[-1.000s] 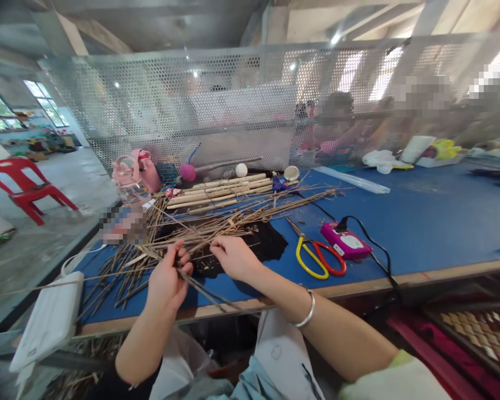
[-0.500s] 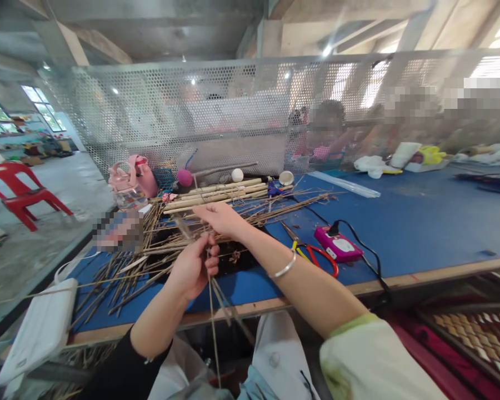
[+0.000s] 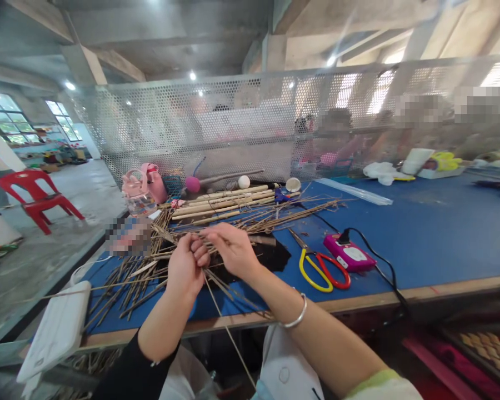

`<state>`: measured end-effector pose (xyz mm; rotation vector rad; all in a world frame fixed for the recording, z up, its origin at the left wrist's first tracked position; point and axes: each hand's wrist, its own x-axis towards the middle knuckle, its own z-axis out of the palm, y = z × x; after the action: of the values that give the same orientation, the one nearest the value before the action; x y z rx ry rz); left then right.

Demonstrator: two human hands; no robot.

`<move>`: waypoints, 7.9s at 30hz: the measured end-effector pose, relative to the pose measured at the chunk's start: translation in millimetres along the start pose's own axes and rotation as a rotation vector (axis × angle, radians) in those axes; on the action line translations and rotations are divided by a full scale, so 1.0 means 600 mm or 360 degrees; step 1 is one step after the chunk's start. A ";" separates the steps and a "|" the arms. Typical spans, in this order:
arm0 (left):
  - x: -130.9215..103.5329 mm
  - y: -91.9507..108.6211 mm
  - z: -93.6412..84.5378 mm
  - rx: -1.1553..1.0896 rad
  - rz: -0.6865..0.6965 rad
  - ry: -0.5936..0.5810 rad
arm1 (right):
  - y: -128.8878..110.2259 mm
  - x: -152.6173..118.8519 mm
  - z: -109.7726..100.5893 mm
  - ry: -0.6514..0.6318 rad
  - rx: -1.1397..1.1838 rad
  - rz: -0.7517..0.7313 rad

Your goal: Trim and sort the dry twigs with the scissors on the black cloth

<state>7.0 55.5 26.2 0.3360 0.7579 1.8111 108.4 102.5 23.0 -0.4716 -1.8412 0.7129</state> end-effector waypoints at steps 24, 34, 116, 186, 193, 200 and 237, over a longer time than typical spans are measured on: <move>-0.028 0.000 -0.025 0.0034 0.0097 0.0073 | -0.052 -0.063 -0.025 0.0503 0.0659 0.0005; -0.041 0.109 -0.115 -0.0355 0.0313 0.0179 | -0.057 -0.108 -0.166 -0.0727 -0.0719 0.0495; -0.029 -0.018 -0.122 -0.0046 0.0200 0.0567 | 0.163 0.101 -0.015 -0.1302 -0.1360 0.0000; -0.031 0.000 -0.122 -0.0170 0.0063 0.0600 | 0.196 0.153 -0.146 -0.1505 -0.1728 0.0452; -0.026 -0.001 -0.124 -0.0250 0.0070 0.0513 | 0.201 0.150 -0.141 -0.1467 -0.1760 0.0437; 0.026 -0.011 -0.076 -0.0213 0.0181 0.0644 | 0.182 0.150 -0.110 -0.1316 -0.1753 0.0416; 0.192 0.116 -0.103 0.3403 0.0540 -0.0430 | 0.164 0.070 -0.038 -0.0986 -0.1480 0.0428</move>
<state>-121.7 126.6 9.0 2.0185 2.2174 0.4072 113.1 207.4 -7.3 -1.2122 -2.6946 0.1081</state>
